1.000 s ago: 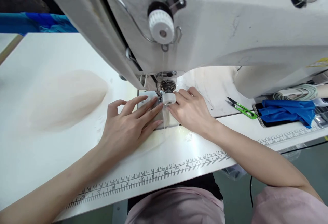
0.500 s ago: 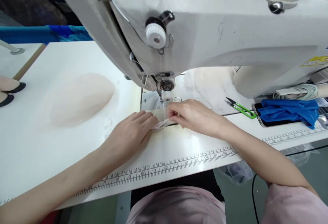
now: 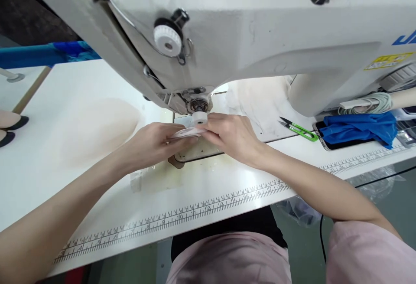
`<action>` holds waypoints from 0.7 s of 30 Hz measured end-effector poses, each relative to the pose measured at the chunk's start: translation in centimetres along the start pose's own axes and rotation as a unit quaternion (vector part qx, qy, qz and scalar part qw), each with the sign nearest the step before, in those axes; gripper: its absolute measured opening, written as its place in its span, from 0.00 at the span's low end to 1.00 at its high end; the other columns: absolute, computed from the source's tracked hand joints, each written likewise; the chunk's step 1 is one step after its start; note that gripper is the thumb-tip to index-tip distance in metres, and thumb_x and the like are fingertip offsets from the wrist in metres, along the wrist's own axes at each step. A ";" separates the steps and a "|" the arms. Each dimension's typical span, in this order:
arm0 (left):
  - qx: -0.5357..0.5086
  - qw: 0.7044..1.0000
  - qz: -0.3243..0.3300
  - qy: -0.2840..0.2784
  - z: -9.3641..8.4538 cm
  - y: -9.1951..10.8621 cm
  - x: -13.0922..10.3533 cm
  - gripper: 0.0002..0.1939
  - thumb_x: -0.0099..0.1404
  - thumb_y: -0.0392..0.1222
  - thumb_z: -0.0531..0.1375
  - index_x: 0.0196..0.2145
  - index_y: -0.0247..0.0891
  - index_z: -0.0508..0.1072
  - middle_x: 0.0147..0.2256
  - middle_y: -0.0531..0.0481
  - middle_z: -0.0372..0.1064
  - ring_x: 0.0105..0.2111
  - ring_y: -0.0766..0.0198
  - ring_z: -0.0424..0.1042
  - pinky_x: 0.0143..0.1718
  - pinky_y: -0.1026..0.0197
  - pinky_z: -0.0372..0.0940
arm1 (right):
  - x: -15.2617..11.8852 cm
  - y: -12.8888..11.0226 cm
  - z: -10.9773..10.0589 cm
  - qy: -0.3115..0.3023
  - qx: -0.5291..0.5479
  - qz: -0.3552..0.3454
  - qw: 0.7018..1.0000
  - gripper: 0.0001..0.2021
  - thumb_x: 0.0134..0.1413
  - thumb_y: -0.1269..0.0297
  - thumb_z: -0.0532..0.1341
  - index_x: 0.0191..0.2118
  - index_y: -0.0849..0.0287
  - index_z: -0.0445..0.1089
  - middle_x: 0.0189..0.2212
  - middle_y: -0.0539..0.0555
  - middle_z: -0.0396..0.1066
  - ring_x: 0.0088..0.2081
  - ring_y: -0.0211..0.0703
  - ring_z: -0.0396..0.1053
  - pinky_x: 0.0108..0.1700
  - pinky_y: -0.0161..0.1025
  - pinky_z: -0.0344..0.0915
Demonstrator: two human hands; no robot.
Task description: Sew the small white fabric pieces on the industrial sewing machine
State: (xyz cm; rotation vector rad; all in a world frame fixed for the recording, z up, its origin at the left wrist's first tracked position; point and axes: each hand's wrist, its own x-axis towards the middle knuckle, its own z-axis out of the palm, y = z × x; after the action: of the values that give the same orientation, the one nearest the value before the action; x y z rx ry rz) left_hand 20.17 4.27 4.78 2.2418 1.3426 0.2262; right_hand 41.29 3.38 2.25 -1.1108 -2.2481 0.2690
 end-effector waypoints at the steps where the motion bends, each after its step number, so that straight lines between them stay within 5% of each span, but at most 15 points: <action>1: -0.012 1.000 0.000 0.002 -0.1 -0.1 0.2 0.22 0.64 0.56 0.54 0.19 0.39 0.64 0.15 0.56 0.53 0.15 0.71 0.52 0.18 0.64 0.47 | 0.1 0.0 0.0 -0.002 -0.004 0.009 1.000 0.13 0.63 0.63 0.56 0.34 0.58 0.77 0.24 0.48 0.70 0.23 0.31 0.60 0.24 0.31 0.48; 8: -0.114 0.991 0.072 -0.020 0.3 -0.7 -0.5 0.24 0.69 0.52 0.51 0.20 0.38 0.72 0.22 0.54 0.54 0.19 0.72 0.56 0.19 0.65 0.53 | -0.4 -0.2 -0.1 -0.026 -0.024 -0.007 0.999 0.11 0.62 0.66 0.56 0.40 0.53 0.77 0.27 0.46 0.75 0.25 0.32 0.66 0.24 0.32 0.49; 11: 0.024 0.984 0.167 0.056 1.7 -0.9 -1.7 0.17 0.70 0.45 0.51 0.33 0.42 0.78 0.24 0.53 0.61 0.21 0.70 0.60 0.21 0.65 0.55 | -0.8 -0.8 -0.4 -0.056 -0.081 -0.056 0.994 0.10 0.60 0.68 0.58 0.34 0.54 0.77 0.28 0.46 0.77 0.29 0.36 0.68 0.26 0.35 0.51; 15: 0.228 0.910 0.284 0.199 3.8 -0.8 -3.3 0.11 0.67 0.38 0.56 0.42 0.40 0.77 0.27 0.51 0.69 0.24 0.65 0.65 0.21 0.62 0.56 | -1.1 -1.5 -0.7 -0.067 -0.158 -0.146 0.974 0.12 0.58 0.73 0.58 0.27 0.57 0.76 0.34 0.49 0.78 0.40 0.43 0.68 0.38 0.41 0.56; 18: 0.290 0.882 0.298 0.221 4.4 -0.4 -4.1 0.11 0.66 0.35 0.57 0.45 0.38 0.75 0.41 0.46 0.76 0.38 0.59 0.72 0.33 0.57 0.63 | -1.1 -1.7 -0.7 -0.067 -0.158 -0.177 0.969 0.14 0.60 0.75 0.55 0.28 0.57 0.75 0.35 0.49 0.78 0.45 0.43 0.68 0.42 0.42 0.55; 21: 0.294 0.893 0.280 0.193 4.3 -0.2 -4.5 0.15 0.67 0.33 0.56 0.52 0.36 0.71 0.54 0.41 0.69 0.54 0.52 0.68 0.47 0.51 0.62 | -1.1 -1.7 -0.8 -0.077 -0.145 -0.175 0.971 0.14 0.61 0.74 0.55 0.28 0.57 0.74 0.35 0.48 0.78 0.43 0.41 0.69 0.42 0.42 0.55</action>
State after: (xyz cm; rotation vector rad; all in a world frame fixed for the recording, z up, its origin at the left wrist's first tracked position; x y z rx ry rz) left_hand 19.48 -1.05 1.55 3.2168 0.9784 0.5523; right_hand 41.17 1.37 3.09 -0.8308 -2.6343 -0.1285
